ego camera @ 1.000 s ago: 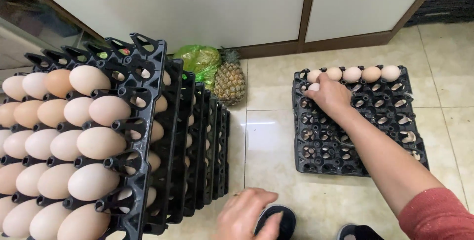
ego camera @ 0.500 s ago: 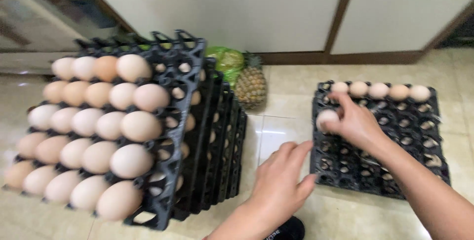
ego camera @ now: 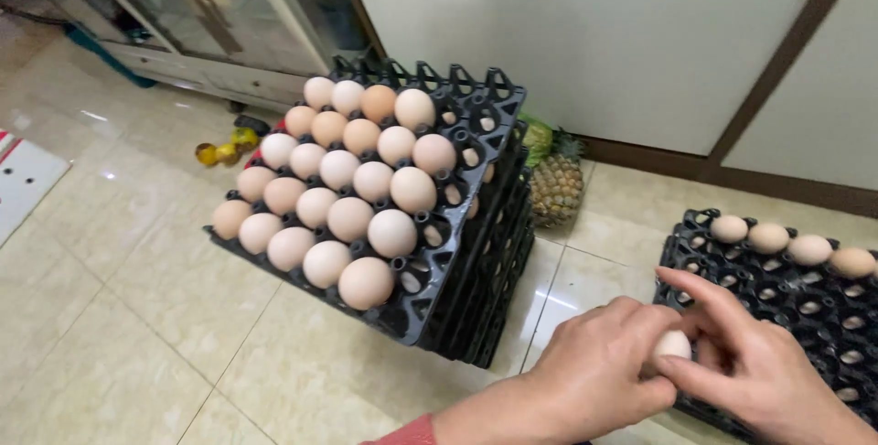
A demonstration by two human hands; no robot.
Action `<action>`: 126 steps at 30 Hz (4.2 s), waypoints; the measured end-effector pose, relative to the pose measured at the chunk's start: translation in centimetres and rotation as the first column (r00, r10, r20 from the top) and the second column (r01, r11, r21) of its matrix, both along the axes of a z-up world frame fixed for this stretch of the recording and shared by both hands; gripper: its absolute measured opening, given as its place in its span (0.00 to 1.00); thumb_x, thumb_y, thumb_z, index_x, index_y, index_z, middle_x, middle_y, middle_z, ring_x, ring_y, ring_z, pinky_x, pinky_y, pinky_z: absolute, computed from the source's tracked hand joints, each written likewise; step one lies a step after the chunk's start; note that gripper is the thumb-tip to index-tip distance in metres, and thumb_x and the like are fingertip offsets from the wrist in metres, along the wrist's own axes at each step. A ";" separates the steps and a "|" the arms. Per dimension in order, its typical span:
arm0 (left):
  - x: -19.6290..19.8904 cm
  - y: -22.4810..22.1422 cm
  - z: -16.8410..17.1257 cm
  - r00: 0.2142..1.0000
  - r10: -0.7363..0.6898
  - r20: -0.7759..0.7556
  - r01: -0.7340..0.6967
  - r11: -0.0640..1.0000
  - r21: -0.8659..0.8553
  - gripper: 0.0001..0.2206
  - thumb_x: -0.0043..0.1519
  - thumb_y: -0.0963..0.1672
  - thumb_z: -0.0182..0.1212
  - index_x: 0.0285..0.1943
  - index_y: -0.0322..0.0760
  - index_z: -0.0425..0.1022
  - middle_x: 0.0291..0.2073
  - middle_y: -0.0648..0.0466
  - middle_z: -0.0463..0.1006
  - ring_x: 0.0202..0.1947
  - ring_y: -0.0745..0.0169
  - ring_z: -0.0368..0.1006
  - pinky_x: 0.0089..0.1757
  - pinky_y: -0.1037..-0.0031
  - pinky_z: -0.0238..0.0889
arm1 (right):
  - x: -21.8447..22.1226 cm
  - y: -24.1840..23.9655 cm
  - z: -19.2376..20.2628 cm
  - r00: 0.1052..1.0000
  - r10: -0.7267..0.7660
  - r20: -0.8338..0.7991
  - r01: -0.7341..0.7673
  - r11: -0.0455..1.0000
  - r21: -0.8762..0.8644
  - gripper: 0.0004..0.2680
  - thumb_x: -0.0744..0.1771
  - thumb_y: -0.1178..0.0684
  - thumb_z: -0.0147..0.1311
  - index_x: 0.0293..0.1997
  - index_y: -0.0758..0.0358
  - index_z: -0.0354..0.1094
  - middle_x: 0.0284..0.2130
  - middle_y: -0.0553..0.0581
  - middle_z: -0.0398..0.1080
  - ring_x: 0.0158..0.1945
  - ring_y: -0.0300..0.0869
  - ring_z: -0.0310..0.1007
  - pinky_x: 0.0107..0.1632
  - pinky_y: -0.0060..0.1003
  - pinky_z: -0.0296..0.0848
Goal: A person is manually transferring eggs from a large stack of plastic trays into a single tray on the floor, likely for sorting or organization.
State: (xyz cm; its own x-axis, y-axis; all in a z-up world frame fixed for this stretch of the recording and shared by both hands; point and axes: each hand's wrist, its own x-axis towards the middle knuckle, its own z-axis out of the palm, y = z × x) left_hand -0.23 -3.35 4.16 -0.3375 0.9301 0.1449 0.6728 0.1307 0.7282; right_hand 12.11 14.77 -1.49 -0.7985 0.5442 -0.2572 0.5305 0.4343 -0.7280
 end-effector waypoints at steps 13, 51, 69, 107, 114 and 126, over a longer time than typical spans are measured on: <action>-21.8 -0.6 9.3 0.694 0.557 -0.456 -0.463 0.831 0.308 0.20 0.51 0.42 0.66 0.53 0.40 0.70 0.45 0.50 0.77 0.41 0.50 0.76 0.43 0.60 0.70 | 2.0 2.9 -1.8 0.943 -0.308 -0.127 0.227 0.874 -0.431 0.21 0.64 0.72 0.57 0.66 0.67 0.75 0.33 0.79 0.79 0.26 0.60 0.68 0.26 0.51 0.62; 0.5 -2.9 -11.4 0.997 0.058 -0.056 -0.066 0.988 -0.143 0.12 0.50 0.47 0.73 0.43 0.49 0.85 0.35 0.62 0.86 0.35 0.70 0.85 0.41 0.78 0.80 | 7.0 29.3 -19.6 0.705 -0.708 -0.026 0.655 0.637 0.406 0.15 0.64 0.48 0.62 0.54 0.62 0.74 0.43 0.64 0.77 0.47 0.56 0.75 0.49 0.49 0.71; 2.5 0.7 -10.4 0.995 -0.066 0.070 0.069 0.996 -0.047 0.13 0.51 0.44 0.67 0.45 0.41 0.83 0.35 0.55 0.84 0.35 0.63 0.83 0.39 0.75 0.77 | 7.7 27.2 -18.1 0.644 -0.707 -0.292 0.756 0.647 0.099 0.16 0.64 0.56 0.61 0.57 0.62 0.69 0.43 0.61 0.73 0.40 0.47 0.71 0.41 0.40 0.70; -24.7 4.8 8.9 0.690 0.575 -0.440 -0.565 0.807 0.170 0.14 0.54 0.41 0.63 0.48 0.38 0.72 0.41 0.49 0.81 0.41 0.50 0.77 0.43 0.60 0.70 | 5.6 7.6 -4.7 0.869 -0.399 -0.292 0.301 0.895 -0.328 0.19 0.64 0.72 0.55 0.63 0.72 0.72 0.43 0.72 0.81 0.30 0.53 0.69 0.32 0.47 0.71; -23.8 2.7 9.2 0.529 0.367 -0.765 -0.420 0.897 0.139 0.19 0.62 0.48 0.65 0.59 0.35 0.78 0.41 0.41 0.80 0.38 0.37 0.75 0.40 0.51 0.67 | 6.6 11.7 -6.0 0.857 -0.420 -0.300 0.411 0.907 -0.098 0.14 0.66 0.60 0.59 0.59 0.68 0.75 0.28 0.61 0.73 0.25 0.45 0.66 0.30 0.37 0.64; -6.2 -3.0 0.9 0.534 -0.042 -0.844 0.130 0.991 0.033 0.17 0.57 0.53 0.62 0.53 0.53 0.76 0.47 0.57 0.80 0.49 0.60 0.78 0.52 0.53 0.70 | 4.1 26.7 -17.6 0.813 -0.582 0.031 0.509 0.735 0.448 0.19 0.66 0.46 0.57 0.64 0.60 0.70 0.48 0.65 0.76 0.49 0.60 0.75 0.49 0.53 0.72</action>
